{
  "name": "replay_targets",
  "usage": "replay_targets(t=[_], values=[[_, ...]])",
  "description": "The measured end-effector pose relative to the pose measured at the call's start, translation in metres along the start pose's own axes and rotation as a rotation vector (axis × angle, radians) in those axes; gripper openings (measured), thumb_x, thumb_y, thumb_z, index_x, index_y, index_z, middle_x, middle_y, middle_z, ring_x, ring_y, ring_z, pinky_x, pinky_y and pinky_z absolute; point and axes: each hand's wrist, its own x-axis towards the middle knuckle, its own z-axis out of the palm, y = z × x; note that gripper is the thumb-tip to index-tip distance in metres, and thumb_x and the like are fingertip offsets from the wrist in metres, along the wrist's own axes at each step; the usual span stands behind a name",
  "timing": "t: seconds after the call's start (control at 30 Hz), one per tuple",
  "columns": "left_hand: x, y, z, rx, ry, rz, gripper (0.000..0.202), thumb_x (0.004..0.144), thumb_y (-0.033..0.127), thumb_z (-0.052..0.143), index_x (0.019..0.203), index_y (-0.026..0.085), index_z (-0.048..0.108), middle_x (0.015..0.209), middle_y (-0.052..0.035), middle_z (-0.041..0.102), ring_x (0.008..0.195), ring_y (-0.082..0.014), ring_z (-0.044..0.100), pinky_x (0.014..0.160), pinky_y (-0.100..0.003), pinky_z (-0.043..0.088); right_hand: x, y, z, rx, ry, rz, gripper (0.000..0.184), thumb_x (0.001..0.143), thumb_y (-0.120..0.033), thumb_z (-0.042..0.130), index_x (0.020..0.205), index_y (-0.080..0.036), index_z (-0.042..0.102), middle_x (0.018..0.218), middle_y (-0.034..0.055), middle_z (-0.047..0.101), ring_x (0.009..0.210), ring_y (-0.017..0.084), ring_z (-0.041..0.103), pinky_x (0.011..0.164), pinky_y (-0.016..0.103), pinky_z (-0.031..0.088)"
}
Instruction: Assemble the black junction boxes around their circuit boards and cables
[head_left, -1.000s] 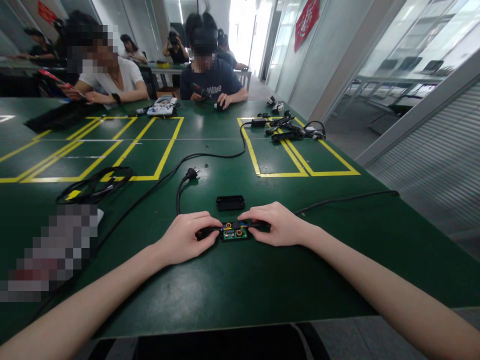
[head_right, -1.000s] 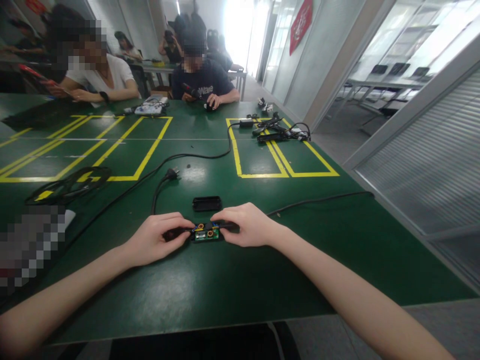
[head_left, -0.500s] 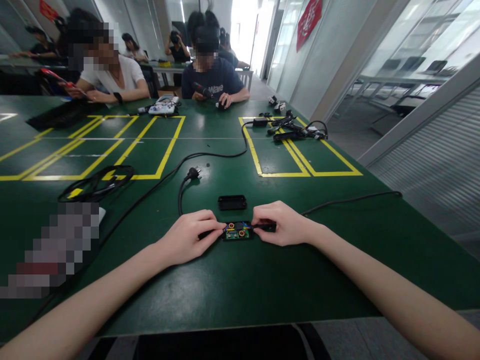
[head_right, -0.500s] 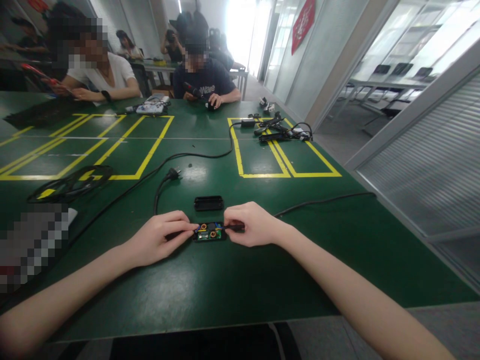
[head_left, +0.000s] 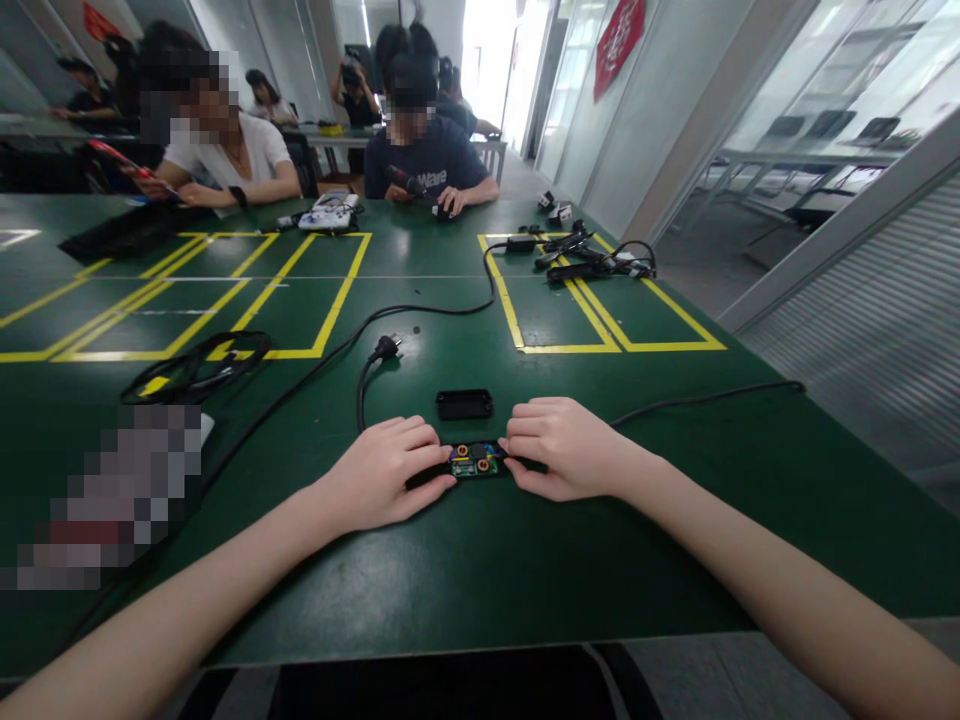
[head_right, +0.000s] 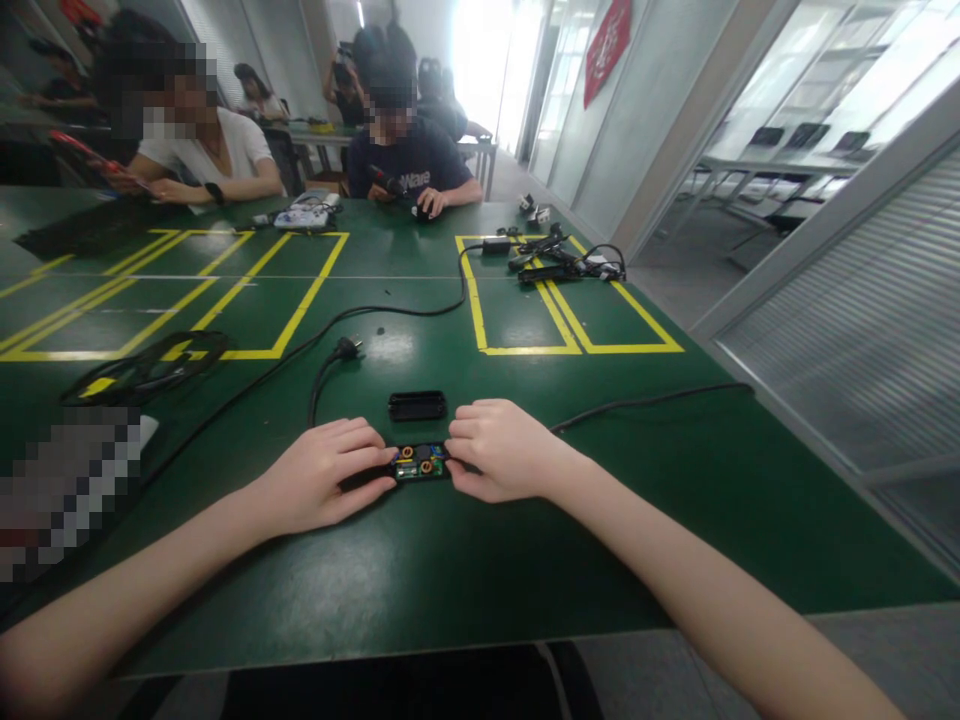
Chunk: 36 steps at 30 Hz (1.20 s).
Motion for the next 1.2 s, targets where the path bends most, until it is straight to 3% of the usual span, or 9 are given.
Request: replay_targets(t=[0.17,0.27,0.33,0.4,0.47,0.63,0.73,0.83,1.2], values=[[0.0,-0.002,0.003,-0.026,0.141,-0.002,0.021,0.104,0.031,0.061,0.097,0.016,0.074,0.085,-0.0051,0.075,0.074,-0.0177,0.067,0.067,-0.031,0.052,0.001,0.007,0.018,0.094,0.229,0.254,0.028,0.098,-0.02,0.056,0.074,-0.018,0.068,0.065,0.0014,0.064,0.059,0.015,0.055,0.064,0.03,0.039],[0.0,-0.003,0.002,-0.017,0.197,-0.017,0.022,0.103,0.033,0.061,0.098,0.016,0.074,0.085,-0.0054,0.076,0.074,-0.0185,0.068,0.068,-0.032,0.053,0.004,0.012,0.031,0.139,0.31,0.486,0.019,0.098,-0.026,0.059,0.104,-0.018,0.075,0.078,0.004,0.068,0.071,0.02,0.062,0.071,0.033,0.048],[0.0,-0.003,0.003,0.005,0.194,-0.062,0.027,0.101,0.039,0.064,0.106,0.015,0.074,0.093,-0.0081,0.077,0.082,-0.0216,0.069,0.072,-0.035,0.056,0.006,0.014,0.037,0.167,0.299,0.544,0.034,0.097,-0.031,0.063,0.128,-0.019,0.07,0.1,0.0096,0.071,0.092,0.026,0.065,0.083,0.041,0.054],[0.0,-0.004,0.004,0.036,0.161,-0.131,0.042,0.097,0.048,0.069,0.122,0.014,0.071,0.106,-0.0124,0.076,0.094,-0.0268,0.071,0.08,-0.041,0.058,0.008,0.015,0.041,0.228,0.28,0.547,0.039,0.096,-0.033,0.066,0.133,-0.021,0.068,0.117,0.0124,0.07,0.106,0.03,0.063,0.094,0.049,0.054],[-0.001,-0.006,0.006,0.06,0.104,-0.201,0.062,0.09,0.056,0.074,0.135,0.015,0.066,0.121,-0.0161,0.072,0.106,-0.0324,0.069,0.087,-0.047,0.059,0.008,0.016,0.041,0.319,0.265,0.55,0.03,0.094,-0.031,0.069,0.122,-0.022,0.071,0.119,0.0119,0.069,0.11,0.03,0.062,0.099,0.051,0.052],[-0.002,-0.008,0.011,0.055,0.01,-0.261,0.084,0.079,0.061,0.084,0.146,0.017,0.059,0.14,-0.0197,0.065,0.124,-0.0391,0.063,0.101,-0.055,0.055,0.01,0.014,0.034,0.668,0.242,0.646,0.024,0.084,-0.025,0.076,0.104,-0.021,0.063,0.098,0.0032,0.07,0.087,0.02,0.064,0.079,0.035,0.055],[-0.002,-0.008,0.011,0.031,0.005,-0.244,0.079,0.08,0.057,0.085,0.143,0.017,0.061,0.138,-0.0185,0.068,0.124,-0.0378,0.064,0.102,-0.054,0.054,0.011,0.01,0.03,0.912,0.255,0.671,0.024,0.084,-0.029,0.075,0.1,-0.022,0.06,0.09,0.0,0.069,0.073,0.014,0.062,0.066,0.029,0.053],[-0.002,-0.008,0.011,-0.016,0.043,-0.211,0.064,0.083,0.051,0.085,0.135,0.018,0.066,0.127,-0.015,0.074,0.116,-0.0339,0.068,0.098,-0.05,0.056,0.011,0.008,0.028,1.029,0.279,0.669,0.029,0.081,-0.03,0.078,0.104,-0.022,0.062,0.092,0.0009,0.071,0.073,0.014,0.066,0.071,0.03,0.058],[-0.002,-0.006,0.009,-0.065,0.076,-0.184,0.044,0.085,0.043,0.084,0.12,0.02,0.073,0.121,-0.0124,0.076,0.109,-0.0305,0.072,0.092,-0.046,0.059,0.007,0.007,0.023,1.0,0.246,0.643,0.03,0.083,-0.029,0.076,0.111,-0.02,0.073,0.101,0.0049,0.078,0.08,0.017,0.073,0.079,0.036,0.064]])
